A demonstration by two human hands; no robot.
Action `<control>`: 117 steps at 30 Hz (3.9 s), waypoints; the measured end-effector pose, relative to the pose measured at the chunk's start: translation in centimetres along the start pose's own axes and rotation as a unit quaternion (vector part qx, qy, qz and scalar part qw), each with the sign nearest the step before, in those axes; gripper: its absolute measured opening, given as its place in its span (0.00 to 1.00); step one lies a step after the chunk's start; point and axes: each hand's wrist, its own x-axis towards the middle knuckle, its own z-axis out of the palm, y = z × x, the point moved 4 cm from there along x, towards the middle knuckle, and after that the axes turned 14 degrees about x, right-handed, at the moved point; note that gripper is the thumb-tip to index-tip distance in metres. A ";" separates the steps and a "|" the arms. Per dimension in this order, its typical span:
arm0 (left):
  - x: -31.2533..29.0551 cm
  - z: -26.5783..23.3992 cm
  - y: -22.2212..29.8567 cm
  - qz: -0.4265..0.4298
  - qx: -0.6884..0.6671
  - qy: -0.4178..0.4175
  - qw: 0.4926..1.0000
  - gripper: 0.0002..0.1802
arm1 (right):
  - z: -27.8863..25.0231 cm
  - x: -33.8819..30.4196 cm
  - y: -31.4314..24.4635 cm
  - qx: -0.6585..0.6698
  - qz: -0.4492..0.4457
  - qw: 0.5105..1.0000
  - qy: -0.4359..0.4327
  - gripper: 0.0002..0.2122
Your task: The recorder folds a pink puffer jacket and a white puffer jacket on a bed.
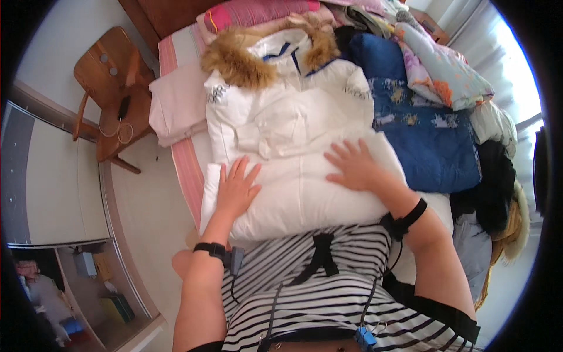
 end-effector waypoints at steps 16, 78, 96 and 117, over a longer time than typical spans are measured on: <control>11.6 3.1 4.2 0.042 -0.041 0.037 0.998 0.29 | -16.9 22.3 4.7 0.088 0.004 0.991 0.102 0.16; 5.9 -10.0 0.6 -0.053 -0.224 0.073 0.971 0.12 | -12.8 -1.4 -3.4 -0.006 -0.365 0.929 0.066 0.07; 5.4 -14.8 0.9 -0.004 -0.069 0.126 0.990 0.06 | -11.6 -0.1 2.4 0.059 -0.095 0.988 0.107 0.09; 14.7 -18.0 -4.6 0.010 -0.132 0.252 0.959 0.06 | -15.8 2.1 2.1 0.167 -0.145 0.969 0.106 0.14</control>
